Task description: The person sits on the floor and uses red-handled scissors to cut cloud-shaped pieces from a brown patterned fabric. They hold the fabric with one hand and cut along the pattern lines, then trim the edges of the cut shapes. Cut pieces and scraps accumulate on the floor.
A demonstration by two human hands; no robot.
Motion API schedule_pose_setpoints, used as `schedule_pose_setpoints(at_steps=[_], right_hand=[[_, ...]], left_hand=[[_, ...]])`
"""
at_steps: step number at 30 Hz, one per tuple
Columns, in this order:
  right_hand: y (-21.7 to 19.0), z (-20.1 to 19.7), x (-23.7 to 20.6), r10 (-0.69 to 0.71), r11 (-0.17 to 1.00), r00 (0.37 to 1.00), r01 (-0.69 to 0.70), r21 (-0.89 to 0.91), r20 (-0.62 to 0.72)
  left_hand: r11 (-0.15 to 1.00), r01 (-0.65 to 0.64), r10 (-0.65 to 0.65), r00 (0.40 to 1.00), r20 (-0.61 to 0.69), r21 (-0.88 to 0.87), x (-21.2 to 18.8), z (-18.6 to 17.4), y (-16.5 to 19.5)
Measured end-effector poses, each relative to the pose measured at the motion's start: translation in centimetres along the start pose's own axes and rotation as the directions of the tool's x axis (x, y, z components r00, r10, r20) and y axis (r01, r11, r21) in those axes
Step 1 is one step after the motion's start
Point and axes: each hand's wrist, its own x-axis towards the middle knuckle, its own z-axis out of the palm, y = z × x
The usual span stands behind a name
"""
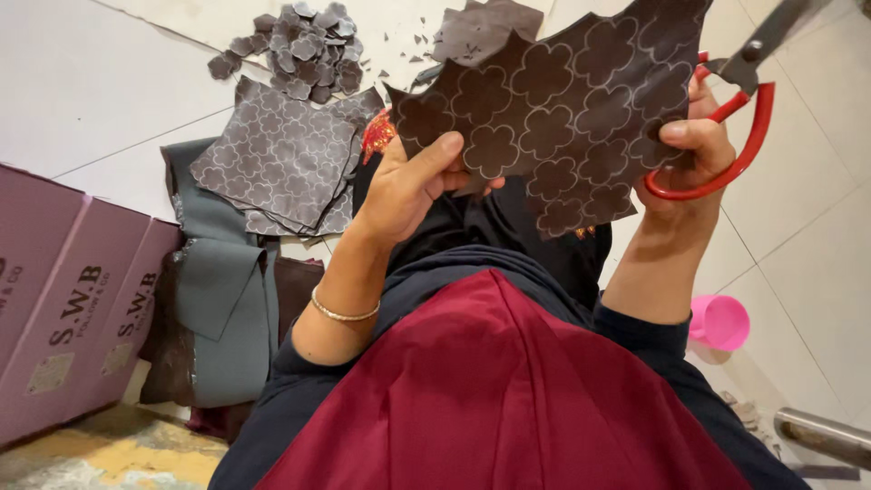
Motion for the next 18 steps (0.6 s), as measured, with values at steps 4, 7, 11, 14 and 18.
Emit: schedule_pose_setpoints(at_steps=[4, 7, 11, 14, 18], right_hand=[[-0.8, -1.8, -1.3, -0.064, 0.998, 0.998, 0.064, 0.001, -0.009], [-1.7, -2.8, -2.9, -0.151, 0.984, 0.983, 0.139, -0.113, -0.106], [-2.9, -3.1, -4.0, -0.465, 0.450, 0.836, 0.506, -0.736, 0.291], [-4.1, -2.8, -4.5, -0.439, 0.141, 0.754, 0.595, -0.791, 0.489], [-4.7, -1.5, -4.2, -0.376, 0.246, 0.826, 0.526, -0.814, 0.420]], left_hand=[[0.986, 0.035, -0.030, 0.999, -0.032, 0.162, -0.4, 1.2, 0.0], [0.968, -0.016, -0.004, 0.997, 0.079, 0.249, -0.7, 2.1, 1.2], [0.986, 0.082, -0.119, 0.957, 0.265, 0.146, -1.2, 2.4, 4.6], [0.969, 0.105, -0.150, 0.968, 0.200, 0.222, -1.2, 2.5, 5.7], [0.698, 0.065, -0.245, 0.957, 0.153, 0.713, -1.0, 3.1, 3.5]])
